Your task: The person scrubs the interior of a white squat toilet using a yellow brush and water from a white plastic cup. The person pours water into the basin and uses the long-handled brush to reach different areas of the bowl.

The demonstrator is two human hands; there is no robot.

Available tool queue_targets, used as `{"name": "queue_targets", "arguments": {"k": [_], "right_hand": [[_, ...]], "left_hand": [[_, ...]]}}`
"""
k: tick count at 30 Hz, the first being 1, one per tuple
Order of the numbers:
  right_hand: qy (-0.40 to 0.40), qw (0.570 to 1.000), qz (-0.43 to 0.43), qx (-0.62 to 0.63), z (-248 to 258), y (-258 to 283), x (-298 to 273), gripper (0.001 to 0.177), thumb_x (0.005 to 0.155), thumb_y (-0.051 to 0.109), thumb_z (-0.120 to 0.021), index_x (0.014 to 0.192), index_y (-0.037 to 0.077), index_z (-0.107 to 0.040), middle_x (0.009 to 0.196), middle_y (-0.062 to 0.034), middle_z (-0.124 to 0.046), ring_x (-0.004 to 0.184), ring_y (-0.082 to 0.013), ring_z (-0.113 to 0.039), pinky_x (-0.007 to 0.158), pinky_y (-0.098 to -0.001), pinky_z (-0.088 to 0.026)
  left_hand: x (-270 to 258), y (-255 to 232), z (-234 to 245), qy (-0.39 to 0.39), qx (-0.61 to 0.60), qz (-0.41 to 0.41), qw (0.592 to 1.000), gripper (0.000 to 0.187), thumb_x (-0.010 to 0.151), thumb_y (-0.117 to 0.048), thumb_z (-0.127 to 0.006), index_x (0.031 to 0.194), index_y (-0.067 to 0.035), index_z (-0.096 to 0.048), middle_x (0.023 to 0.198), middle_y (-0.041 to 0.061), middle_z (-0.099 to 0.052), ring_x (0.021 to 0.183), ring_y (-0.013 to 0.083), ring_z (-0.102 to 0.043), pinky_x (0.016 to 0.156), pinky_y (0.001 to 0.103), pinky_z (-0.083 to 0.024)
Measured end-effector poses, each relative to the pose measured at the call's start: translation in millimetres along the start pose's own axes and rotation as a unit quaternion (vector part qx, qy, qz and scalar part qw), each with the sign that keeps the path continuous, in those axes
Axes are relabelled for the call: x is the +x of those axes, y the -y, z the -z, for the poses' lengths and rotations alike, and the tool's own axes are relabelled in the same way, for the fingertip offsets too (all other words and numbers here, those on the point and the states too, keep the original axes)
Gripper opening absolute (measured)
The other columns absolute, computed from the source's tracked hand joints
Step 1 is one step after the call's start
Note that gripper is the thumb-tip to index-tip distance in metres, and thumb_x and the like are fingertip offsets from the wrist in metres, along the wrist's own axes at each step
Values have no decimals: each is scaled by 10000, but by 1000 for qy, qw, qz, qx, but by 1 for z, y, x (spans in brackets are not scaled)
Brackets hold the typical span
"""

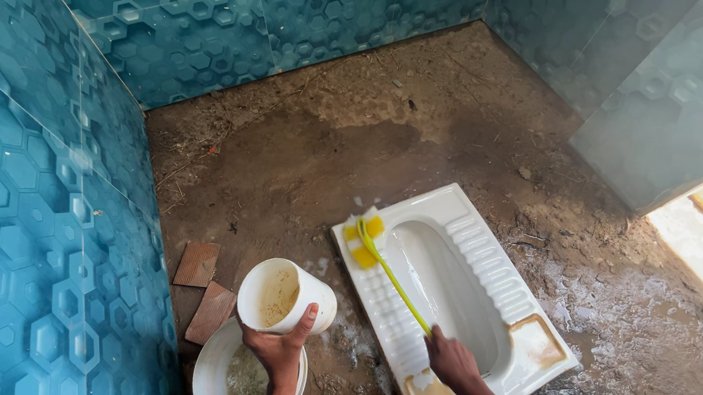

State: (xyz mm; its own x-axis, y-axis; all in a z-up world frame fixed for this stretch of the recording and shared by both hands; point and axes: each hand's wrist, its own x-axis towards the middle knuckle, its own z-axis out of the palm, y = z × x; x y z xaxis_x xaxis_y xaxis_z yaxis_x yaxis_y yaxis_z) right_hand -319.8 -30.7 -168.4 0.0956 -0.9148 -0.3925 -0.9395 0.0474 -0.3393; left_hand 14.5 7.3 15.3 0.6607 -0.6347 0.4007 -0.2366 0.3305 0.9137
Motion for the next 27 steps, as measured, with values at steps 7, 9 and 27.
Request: {"name": "queue_targets", "arguments": {"k": [7, 9, 27], "right_hand": [[30, 999, -12, 16, -18, -23, -43, 401, 1052, 466, -399, 1254, 122, -441, 609, -120, -632, 525, -333, -626, 571, -536, -521], [6, 1000, 3, 12, -26, -58, -77, 388, 1030, 480, -448, 1242, 155, -453, 610, -107, -662, 572, -335, -677, 585, -532, -543], [-38, 993, -35, 103, 11, -42, -39, 405, 995, 324, -488, 1374, 225, -388, 856, -239, -731, 828, -455, -706, 771, -565, -538]], "left_hand": [[-5, 2, -1, 4, -23, -6, 1000, 853, 637, -221, -966, 1326, 41, -538, 1222, 184, -671, 1091, 266, -697, 956, 414, -599], [-2, 3, 2, 1, -4, -1, 1000, 894, 617, -228, -960, 1341, 43, -510, 1212, 178, -675, 1072, 255, -704, 929, 404, -604], [-2, 13, 12, 0, 38, 1, 999, 868, 620, -240, -962, 1317, 56, -537, 1197, 176, -674, 1069, 260, -695, 922, 396, -592]]}}
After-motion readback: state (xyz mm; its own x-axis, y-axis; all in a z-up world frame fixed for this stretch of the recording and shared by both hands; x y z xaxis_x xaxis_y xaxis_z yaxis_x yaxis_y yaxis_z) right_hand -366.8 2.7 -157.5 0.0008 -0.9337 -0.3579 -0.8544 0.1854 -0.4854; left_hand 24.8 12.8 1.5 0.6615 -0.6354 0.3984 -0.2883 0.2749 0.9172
